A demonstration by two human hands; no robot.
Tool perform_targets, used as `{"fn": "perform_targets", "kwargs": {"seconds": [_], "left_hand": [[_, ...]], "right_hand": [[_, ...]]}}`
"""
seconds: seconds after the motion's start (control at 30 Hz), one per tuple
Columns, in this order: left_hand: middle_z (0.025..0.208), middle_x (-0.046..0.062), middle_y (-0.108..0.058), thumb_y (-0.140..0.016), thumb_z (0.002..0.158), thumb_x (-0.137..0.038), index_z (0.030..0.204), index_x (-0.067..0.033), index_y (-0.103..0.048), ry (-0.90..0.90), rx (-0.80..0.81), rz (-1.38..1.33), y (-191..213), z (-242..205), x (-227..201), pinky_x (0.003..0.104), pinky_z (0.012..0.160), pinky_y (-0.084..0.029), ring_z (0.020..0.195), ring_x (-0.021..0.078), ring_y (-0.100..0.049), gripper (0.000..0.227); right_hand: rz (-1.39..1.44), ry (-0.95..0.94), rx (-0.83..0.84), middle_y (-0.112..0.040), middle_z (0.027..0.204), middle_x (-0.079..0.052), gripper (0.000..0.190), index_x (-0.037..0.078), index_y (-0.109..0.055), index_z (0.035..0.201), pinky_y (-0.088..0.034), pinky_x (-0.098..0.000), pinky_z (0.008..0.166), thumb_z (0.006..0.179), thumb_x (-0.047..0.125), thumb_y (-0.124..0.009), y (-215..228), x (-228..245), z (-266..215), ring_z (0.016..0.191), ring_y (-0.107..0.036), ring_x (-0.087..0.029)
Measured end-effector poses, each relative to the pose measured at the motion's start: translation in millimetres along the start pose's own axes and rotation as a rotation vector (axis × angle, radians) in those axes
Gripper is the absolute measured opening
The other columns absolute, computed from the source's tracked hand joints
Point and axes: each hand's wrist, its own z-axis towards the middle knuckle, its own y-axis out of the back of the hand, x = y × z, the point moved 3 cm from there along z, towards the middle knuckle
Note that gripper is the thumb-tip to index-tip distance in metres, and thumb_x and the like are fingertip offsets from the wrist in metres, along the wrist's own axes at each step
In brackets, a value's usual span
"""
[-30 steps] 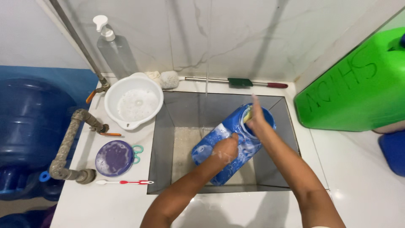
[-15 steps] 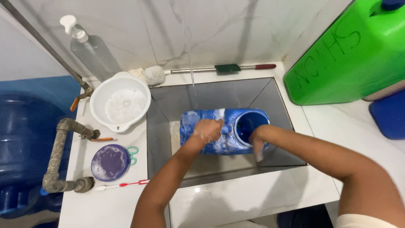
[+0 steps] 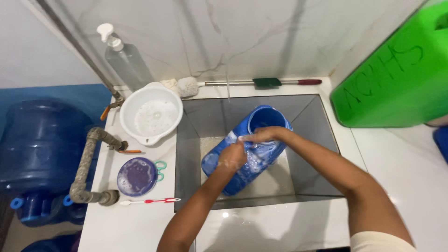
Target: The person washes a large blue plastic container and its purple lid in a sink. They use a sponge and a toothbrush to scrub the exterior and interior surfaces, rinse the container under running water, and shake out excess water.
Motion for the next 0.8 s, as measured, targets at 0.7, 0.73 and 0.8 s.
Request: {"fn": "perform_targets", "kwargs": {"seconds": [0.7, 0.73, 0.8], "left_hand": [[0.102, 0.036, -0.068, -0.063, 0.084, -0.014, 0.136, 0.0141, -0.043, 0.332, -0.198, -0.406, -22, 33, 76, 0.048, 0.091, -0.056, 0.101, 0.0467, -0.070, 0.063], [0.103, 0.036, -0.069, -0.064, 0.083, -0.015, 0.135, 0.0144, -0.043, 0.342, -0.221, -0.422, -21, 34, 84, 0.047, 0.091, -0.056, 0.102, 0.0468, -0.069, 0.063], [0.104, 0.037, -0.069, -0.064, 0.083, -0.017, 0.135, 0.0143, -0.044, 0.361, -0.247, -0.432, -21, 33, 99, 0.047, 0.092, -0.055, 0.102, 0.0471, -0.069, 0.064]], "right_hand": [[0.103, 0.129, -0.384, -0.074, 0.106, -0.015, 0.050, 0.015, -0.063, 0.129, -0.059, -0.0418, 0.079, 0.080, 0.005, -0.066, 64, 109, 121, 0.090, -0.072, -0.026], [-0.019, 0.252, -0.400, -0.075, 0.105, -0.015, 0.051, 0.014, -0.068, 0.125, -0.058, -0.0404, 0.081, 0.076, 0.001, -0.063, 65, 124, 113, 0.090, -0.072, -0.026], [-0.255, 0.493, -0.452, -0.076, 0.102, -0.016, 0.059, 0.012, -0.078, 0.119, -0.055, -0.0377, 0.085, 0.069, -0.007, -0.055, 72, 147, 93, 0.092, -0.071, -0.026]]}}
